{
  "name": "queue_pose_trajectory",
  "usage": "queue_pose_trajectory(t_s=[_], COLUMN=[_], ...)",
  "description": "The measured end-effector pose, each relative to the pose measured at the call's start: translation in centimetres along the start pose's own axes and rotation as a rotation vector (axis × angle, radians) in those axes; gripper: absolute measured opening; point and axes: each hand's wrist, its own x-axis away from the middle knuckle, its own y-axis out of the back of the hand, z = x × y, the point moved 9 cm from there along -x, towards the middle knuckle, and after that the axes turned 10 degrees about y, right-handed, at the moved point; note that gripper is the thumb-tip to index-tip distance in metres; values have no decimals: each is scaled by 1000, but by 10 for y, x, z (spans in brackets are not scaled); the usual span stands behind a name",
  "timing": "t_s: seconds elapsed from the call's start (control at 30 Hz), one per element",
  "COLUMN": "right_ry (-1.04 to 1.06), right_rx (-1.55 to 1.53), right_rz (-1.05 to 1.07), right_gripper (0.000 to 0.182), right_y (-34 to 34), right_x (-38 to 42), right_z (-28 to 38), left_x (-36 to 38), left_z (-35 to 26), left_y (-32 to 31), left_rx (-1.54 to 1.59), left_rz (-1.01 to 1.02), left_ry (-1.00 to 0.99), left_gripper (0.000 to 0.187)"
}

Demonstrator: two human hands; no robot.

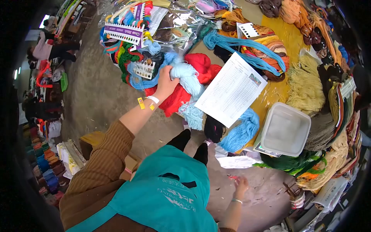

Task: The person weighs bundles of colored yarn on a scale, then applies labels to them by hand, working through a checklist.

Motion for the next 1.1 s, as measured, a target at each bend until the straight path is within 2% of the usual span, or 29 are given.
queue_pose_trajectory(t_s=[0.13,0.2,0.23,0.33,0.4,0.5,0.53,0.57,0.63,0.67,0.7,0.77,0.9,1.0,1.07,1.1], right_ry=[-29,-33,-4,76,89,195,331,460,747,739,731,1133,1276,1312,1116,992], right_rx=[35,167,148,131,121,277,359,430,516,535,553,782,853,945,1052,1092], right_rz=[160,260,265,261,274,264,273,249,193,197,204,45,-99,-193,-196,-168], right_gripper=[26,27,32,29,29,28,27,26,27,27,28,28,29,26,23,23], right_y=[-68,-97,-105,-118,-123,-128,-134,-138,-159,-169,-178,-200,-234,-248,-252,-252], right_x=[22,30,31,30,30,26,23,21,31,29,24,24,2,-22,-45,-55], right_z=[-5,0,3,15,26,48,64,80,130,146,157,193,252,273,273,269], left_x=[5,4,2,-5,-8,-5,-7,-4,-12,-10,-13,-18,-11,-5,3,11], left_z=[-19,-22,-18,1,21,43,55,56,64,66,76,92,84,92,98,93], left_y=[2,-3,-5,-20,-30,-33,-38,-32,-24,-20,-21,-23,-15,-7,-2,4], left_rx=[97,111,109,116,163,441,562,513,154,268,245,208,220,271,302,299], left_rz=[72,77,62,84,161,251,291,309,264,288,260,219,272,267,292,311], left_ry=[-78,-81,-96,-126,-87,53,102,136,83,129,119,97,143,190,183,243], left_gripper=[49,47,47,52,55,58,59,50,40,32,32,30,28,27,26,25])
